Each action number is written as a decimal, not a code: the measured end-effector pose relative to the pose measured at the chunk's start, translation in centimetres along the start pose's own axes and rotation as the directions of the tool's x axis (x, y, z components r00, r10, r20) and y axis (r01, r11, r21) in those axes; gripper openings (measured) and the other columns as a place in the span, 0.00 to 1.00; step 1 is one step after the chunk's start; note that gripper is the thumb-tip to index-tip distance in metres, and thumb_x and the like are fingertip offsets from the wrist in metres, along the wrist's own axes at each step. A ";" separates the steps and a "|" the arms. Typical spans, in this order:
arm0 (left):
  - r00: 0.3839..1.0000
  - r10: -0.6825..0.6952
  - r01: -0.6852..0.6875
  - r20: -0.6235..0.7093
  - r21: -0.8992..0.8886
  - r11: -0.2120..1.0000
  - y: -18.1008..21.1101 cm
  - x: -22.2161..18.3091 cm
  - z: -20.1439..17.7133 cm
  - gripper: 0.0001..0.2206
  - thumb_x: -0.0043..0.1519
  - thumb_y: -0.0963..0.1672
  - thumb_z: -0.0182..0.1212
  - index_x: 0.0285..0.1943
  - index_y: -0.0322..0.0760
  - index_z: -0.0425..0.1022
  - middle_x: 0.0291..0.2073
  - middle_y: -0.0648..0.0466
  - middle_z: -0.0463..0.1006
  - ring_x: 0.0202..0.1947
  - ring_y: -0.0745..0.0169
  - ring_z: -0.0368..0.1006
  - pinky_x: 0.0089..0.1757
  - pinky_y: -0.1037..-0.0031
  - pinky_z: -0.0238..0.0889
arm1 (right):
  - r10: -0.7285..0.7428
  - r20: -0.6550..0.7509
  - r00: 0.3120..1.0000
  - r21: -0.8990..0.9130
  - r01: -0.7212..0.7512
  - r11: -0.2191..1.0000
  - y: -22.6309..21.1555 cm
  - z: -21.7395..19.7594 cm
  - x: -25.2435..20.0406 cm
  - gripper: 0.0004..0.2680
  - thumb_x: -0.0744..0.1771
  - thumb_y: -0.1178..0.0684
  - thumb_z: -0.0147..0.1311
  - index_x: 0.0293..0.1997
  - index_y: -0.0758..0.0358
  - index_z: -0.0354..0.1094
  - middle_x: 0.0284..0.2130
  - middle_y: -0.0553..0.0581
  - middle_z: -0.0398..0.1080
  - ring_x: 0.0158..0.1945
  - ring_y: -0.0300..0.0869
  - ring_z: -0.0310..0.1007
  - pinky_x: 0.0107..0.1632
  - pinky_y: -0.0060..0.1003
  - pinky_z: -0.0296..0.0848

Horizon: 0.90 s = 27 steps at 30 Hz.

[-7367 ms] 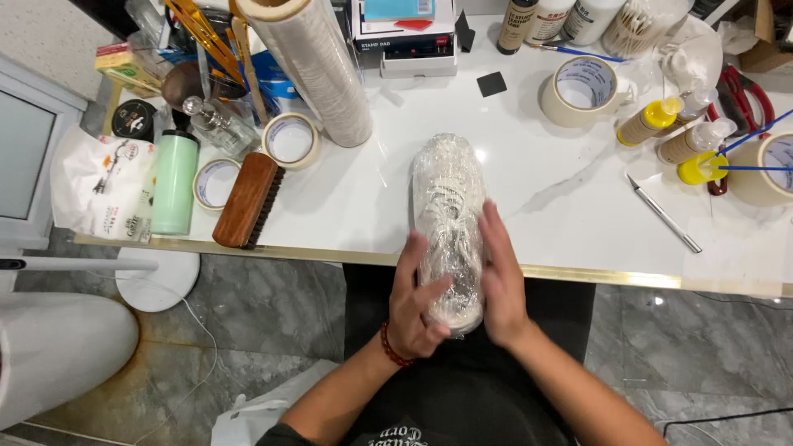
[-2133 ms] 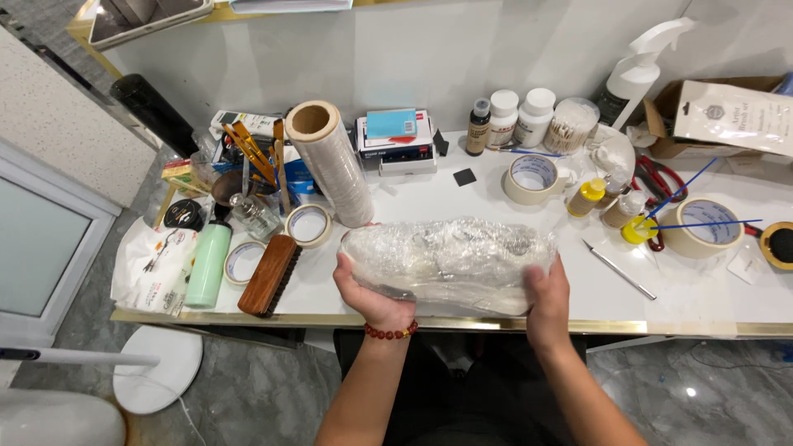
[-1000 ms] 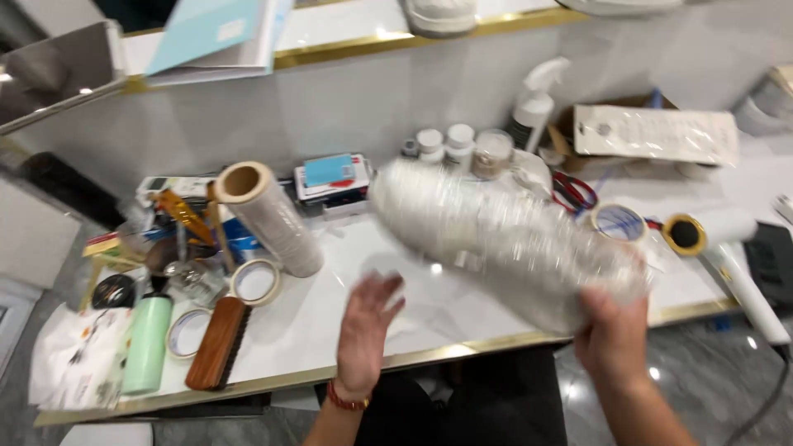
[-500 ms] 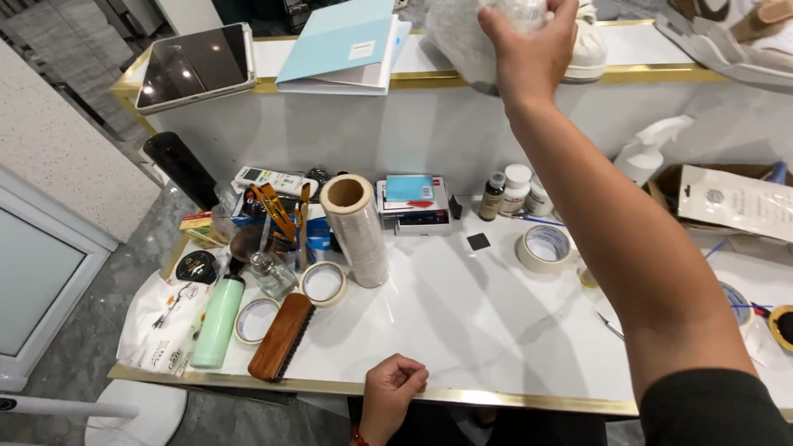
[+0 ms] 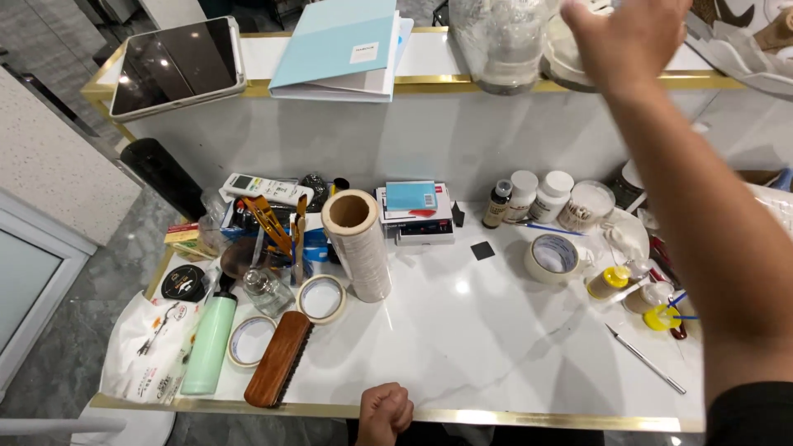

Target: Apply protective plastic wrap to a shoe.

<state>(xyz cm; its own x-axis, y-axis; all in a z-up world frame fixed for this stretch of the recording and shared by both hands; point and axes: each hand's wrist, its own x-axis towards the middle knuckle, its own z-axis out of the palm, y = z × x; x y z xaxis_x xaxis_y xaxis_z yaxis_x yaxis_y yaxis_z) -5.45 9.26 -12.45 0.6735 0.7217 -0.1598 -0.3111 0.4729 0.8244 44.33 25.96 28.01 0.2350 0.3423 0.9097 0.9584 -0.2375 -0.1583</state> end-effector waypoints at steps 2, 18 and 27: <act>0.989 0.119 -0.109 0.086 -0.108 0.988 0.7 0.4 0.1 0.22 0.71 0.44 0.54 0.21 0.41 0.55 0.13 0.62 0.53 0.13 0.73 0.48 0.19 0.76 0.42 | 0.168 0.222 0.961 -0.030 -0.166 0.986 1.6 -1.4 0.9 0.38 0.63 0.34 0.72 0.70 0.72 0.52 0.56 0.76 0.64 0.60 0.66 0.64 0.60 0.54 0.65; 0.995 0.073 -0.079 0.068 0.104 0.991 3.6 0.2 2.8 0.09 0.67 0.40 0.53 0.32 0.33 0.64 0.14 0.53 0.64 0.14 0.67 0.60 0.22 0.74 0.59 | 0.446 0.625 0.640 -0.334 -0.296 0.895 0.1 1.0 6.5 0.30 0.59 0.25 0.66 0.52 0.65 0.75 0.49 0.67 0.75 0.51 0.57 0.75 0.52 0.51 0.71; 0.994 -0.102 0.103 0.044 -0.038 0.994 1.5 2.1 -0.3 0.07 0.64 0.39 0.54 0.33 0.33 0.63 0.13 0.50 0.64 0.12 0.66 0.58 0.20 0.73 0.58 | 0.447 0.622 0.644 -0.343 -0.289 0.894 2.9 5.7 10.1 0.35 0.55 0.30 0.73 0.54 0.74 0.68 0.46 0.71 0.74 0.44 0.57 0.78 0.44 0.47 0.76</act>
